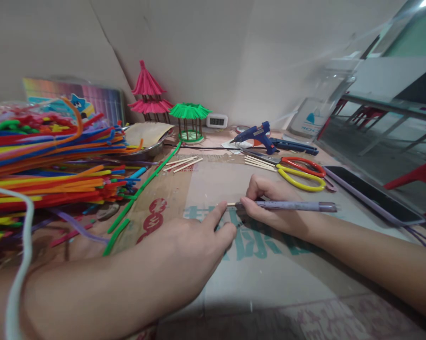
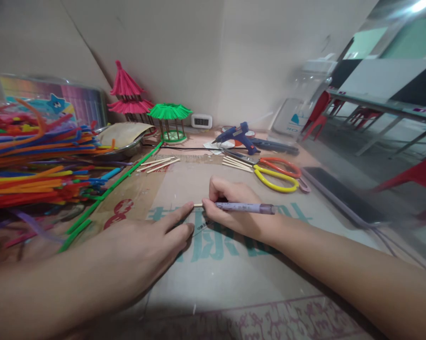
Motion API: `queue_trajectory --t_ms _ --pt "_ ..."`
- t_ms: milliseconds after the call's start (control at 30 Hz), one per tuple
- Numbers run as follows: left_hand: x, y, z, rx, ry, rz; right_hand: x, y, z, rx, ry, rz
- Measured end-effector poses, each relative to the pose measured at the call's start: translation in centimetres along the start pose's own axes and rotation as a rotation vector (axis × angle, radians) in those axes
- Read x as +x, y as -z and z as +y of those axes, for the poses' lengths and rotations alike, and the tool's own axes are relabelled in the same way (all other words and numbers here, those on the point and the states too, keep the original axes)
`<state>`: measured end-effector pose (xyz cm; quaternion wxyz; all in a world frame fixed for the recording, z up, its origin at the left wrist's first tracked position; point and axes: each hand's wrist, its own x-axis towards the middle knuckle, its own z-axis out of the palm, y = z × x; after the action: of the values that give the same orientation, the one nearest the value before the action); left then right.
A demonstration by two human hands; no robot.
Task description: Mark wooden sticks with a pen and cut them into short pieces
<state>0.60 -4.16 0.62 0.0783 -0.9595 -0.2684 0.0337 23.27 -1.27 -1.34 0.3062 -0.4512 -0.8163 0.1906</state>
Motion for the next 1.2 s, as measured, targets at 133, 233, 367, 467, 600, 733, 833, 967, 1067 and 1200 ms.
queue_trajectory --t_ms 133,233,367,467,600,733,833,967,1067,1200 --pt "0.0 0.1 0.1 0.027 0.025 -0.024 0.1 0.0 0.0 -0.005 -0.003 0.005" --pt "-0.1 -0.2 0.1 0.047 0.002 0.023 0.3 0.1 -0.1 -0.003 0.003 0.004" --pt "-0.3 -0.4 0.1 0.044 0.01 0.021 0.2 0.0 0.1 0.024 -0.026 0.002" --pt "-0.2 -0.3 0.0 0.014 0.014 0.013 0.2 -0.1 0.2 0.049 -0.035 0.009" --pt "-0.2 -0.1 -0.1 -0.008 0.003 0.026 0.3 0.0 0.2 0.051 -0.037 -0.004" --pt "-0.2 0.1 0.1 0.012 0.025 -0.001 0.2 -0.1 0.0 0.041 -0.021 -0.029" --pt "-0.1 0.1 0.1 0.011 0.029 0.014 0.0 0.1 0.0 0.036 -0.007 0.008" --pt "-0.2 -0.2 0.0 0.013 0.02 0.031 0.1 0.4 0.8 0.013 0.089 0.063" --pt "-0.3 -0.4 -0.2 0.048 -0.025 0.084 0.5 0.2 1.9 -0.052 0.219 -0.052" --pt "-0.5 -0.4 -0.2 0.08 -0.026 0.12 0.9 -0.2 3.6 -0.189 0.253 -0.104"
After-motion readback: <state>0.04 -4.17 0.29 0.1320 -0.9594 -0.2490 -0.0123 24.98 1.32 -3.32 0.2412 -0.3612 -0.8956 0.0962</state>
